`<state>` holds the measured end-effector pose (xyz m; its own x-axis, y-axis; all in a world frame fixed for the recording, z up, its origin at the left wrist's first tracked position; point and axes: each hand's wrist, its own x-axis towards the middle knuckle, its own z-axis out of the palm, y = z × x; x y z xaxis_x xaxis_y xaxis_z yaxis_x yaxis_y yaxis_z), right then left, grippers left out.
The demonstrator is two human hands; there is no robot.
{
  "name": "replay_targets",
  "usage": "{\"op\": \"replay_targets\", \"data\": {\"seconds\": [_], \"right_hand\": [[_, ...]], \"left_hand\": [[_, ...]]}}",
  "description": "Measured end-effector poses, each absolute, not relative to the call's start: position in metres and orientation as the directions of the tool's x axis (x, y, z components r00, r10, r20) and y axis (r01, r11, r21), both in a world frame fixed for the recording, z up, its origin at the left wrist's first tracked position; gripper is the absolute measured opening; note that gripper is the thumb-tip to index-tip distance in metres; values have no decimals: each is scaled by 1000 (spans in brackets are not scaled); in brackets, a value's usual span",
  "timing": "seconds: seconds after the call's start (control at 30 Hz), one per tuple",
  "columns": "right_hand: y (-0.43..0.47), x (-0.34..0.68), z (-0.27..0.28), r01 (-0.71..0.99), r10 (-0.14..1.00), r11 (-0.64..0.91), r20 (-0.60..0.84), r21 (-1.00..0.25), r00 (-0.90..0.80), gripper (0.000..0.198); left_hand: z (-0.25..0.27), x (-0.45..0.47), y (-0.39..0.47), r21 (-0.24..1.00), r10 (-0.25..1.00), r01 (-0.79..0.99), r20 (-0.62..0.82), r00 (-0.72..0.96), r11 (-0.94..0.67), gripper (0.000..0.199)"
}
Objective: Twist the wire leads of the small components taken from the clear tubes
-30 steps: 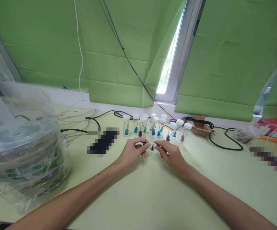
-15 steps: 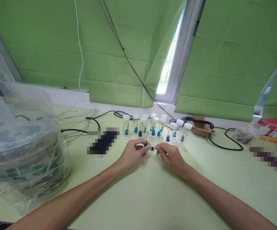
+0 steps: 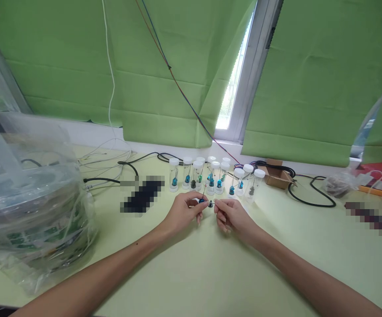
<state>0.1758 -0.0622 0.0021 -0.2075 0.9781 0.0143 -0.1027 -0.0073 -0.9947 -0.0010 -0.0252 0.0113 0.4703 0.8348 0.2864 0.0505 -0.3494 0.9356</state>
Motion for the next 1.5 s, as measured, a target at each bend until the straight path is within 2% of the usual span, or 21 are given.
{"op": "replay_targets", "data": {"seconds": [0.17, 0.33, 0.47, 0.57, 0.67, 0.77, 0.87, 0.97, 1.13, 1.27, 1.4, 1.5], "right_hand": [[-66, 174, 8, -234, 962, -194, -138, -953, -237, 31], [-65, 174, 10, -257, 951, -240, -174, -936, -257, 31], [-63, 174, 6, -141, 971, -142, -110, -980, -213, 38], [-64, 173, 5, 75, 992, 41, 32, -996, -118, 42], [-64, 177, 3, 401, 953, 288, 300, -870, -35, 34], [-60, 185, -2, 640, 827, 487, 551, -595, -117, 25], [-56, 192, -5, 716, 707, 593, 664, -369, -243, 20], [-54, 196, -3, 745, 643, 623, 699, -238, -314, 19], [-53, 199, 0, 774, 604, 622, 703, -121, -376, 18], [-53, 200, 0, 780, 593, 621, 695, -73, -407, 21], [-54, 199, 1, 781, 601, 620, 684, -72, -413, 25], [-54, 198, 1, 766, 617, 631, 678, -123, -399, 25]], "left_hand": [[11, -1, -26, 924, 831, 80, 296, 471, -375, 22], [13, -1, -27, 920, 824, 81, 301, 480, -384, 22], [14, -1, -27, 925, 824, 67, 299, 481, -374, 26], [14, -1, -25, 934, 838, 60, 286, 464, -352, 26], [14, -2, -24, 946, 850, 52, 261, 458, -319, 25], [15, -3, -25, 956, 856, 38, 243, 456, -291, 24], [16, -3, -26, 963, 861, 15, 233, 453, -268, 24], [16, -2, -25, 969, 868, 5, 219, 445, -246, 26], [14, -2, -24, 970, 866, -4, 219, 449, -244, 29], [14, -1, -24, 968, 862, -2, 224, 454, -250, 30], [13, -2, -24, 965, 862, 5, 232, 450, -262, 31], [12, -2, -23, 966, 863, 7, 227, 452, -258, 29]]}}
